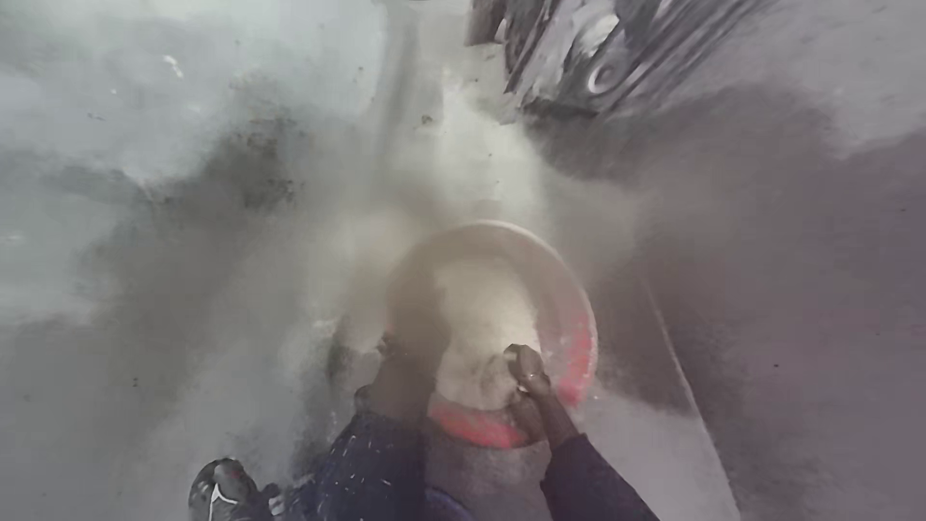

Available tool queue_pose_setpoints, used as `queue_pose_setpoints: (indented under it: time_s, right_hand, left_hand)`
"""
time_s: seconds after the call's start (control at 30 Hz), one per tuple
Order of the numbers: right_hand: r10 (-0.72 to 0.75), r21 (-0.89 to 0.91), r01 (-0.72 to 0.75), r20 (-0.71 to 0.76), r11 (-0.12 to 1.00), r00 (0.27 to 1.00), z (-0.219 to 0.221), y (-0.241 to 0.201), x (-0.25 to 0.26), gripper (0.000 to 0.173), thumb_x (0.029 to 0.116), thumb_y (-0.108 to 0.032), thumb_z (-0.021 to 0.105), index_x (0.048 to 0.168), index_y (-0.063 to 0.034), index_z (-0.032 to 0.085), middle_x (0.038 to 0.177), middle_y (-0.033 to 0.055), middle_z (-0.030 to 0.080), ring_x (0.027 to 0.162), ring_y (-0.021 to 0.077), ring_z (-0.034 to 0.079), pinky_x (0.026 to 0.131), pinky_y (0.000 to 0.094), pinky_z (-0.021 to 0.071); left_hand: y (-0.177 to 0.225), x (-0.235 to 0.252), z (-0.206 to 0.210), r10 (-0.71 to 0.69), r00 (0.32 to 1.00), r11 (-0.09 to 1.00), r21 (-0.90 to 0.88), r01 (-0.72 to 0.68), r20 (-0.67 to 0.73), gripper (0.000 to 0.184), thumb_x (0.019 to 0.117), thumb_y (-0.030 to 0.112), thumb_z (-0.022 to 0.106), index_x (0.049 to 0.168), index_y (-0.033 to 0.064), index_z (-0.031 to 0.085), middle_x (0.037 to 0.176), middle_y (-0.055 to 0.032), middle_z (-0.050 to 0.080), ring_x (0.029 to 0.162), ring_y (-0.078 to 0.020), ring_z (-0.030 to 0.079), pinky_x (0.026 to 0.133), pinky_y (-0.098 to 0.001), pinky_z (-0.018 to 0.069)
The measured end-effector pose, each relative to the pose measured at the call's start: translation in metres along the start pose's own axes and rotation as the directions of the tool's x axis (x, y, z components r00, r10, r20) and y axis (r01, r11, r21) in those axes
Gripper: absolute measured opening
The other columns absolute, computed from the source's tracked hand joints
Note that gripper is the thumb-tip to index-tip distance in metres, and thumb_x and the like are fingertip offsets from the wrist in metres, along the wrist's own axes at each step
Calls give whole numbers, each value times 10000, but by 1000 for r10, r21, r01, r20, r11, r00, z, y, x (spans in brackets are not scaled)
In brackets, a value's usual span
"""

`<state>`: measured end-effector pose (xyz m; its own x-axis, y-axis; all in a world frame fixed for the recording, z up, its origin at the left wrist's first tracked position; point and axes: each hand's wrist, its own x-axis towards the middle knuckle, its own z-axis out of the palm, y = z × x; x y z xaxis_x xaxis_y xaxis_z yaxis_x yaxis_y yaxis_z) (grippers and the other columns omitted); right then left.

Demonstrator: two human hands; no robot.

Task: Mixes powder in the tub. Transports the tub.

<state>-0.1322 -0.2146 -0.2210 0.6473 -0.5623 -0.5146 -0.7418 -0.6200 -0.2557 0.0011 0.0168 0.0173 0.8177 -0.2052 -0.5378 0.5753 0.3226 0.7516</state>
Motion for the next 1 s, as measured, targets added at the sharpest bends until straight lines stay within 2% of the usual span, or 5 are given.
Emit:
queue_pose_setpoints:
  time_s: [0.27, 0.47, 0.57, 0.73, 1.0]
  right_hand:
    - [0, 226, 81, -336, 971, 942, -82, -49, -37, 347, 990, -139, 668, 1296, 25, 664, 1277, 280, 666, 1212, 428, 631, 1079, 574, 445]
    - [-30, 230, 161, -487, 960, 873, -82, -46, -39, 368, 1012, -296, 657, 1038, 66, 711, 930, 228, 718, 880, 361, 689, 870, 573, 521]
    - [-4, 288, 152, -456, 946, 890, -78, -41, -36, 388, 1018, -302, 654, 1082, 80, 683, 902, 195, 709, 824, 305, 684, 837, 527, 541]
    - [137, 522, 38, -294, 852, 946, -50, -11, -19, 483, 1102, -276, 481, 1451, 57, 507, 1370, 277, 603, 1251, 369, 599, 1091, 529, 444]
    - [357, 837, -134, -77, 531, 931, 58, -7, -46, 534, 1032, -189, 593, 1529, -71, 438, 1472, 180, 536, 1240, 273, 573, 980, 455, 513]
  left_hand:
    - [-2, 5, -2, -3, 1000, 1000, 22, 3, -5, 470, 1133, 274, 320, 1545, 48, 294, 1554, -197, 367, 1339, -314, 465, 1051, -458, 430]
    - [-31, 51, -28, 68, 997, 996, -51, -67, 30, 463, 1087, 390, 431, 1481, 148, 458, 1492, -76, 500, 1341, -280, 515, 1034, -515, 467]
    - [-44, 71, -41, 115, 990, 990, -95, -107, 77, 471, 1068, 398, 468, 1480, 169, 467, 1474, -73, 523, 1334, -299, 522, 1036, -557, 464]
    - [-29, 43, -23, 27, 1000, 995, -96, -26, 14, 464, 1082, 397, 472, 1464, 134, 472, 1467, -104, 508, 1310, -289, 528, 1034, -487, 471]
    - [-60, 101, -55, 100, 981, 987, -140, -77, 166, 496, 1016, 507, 543, 1435, 243, 517, 1420, -42, 593, 1281, -287, 599, 978, -563, 534]
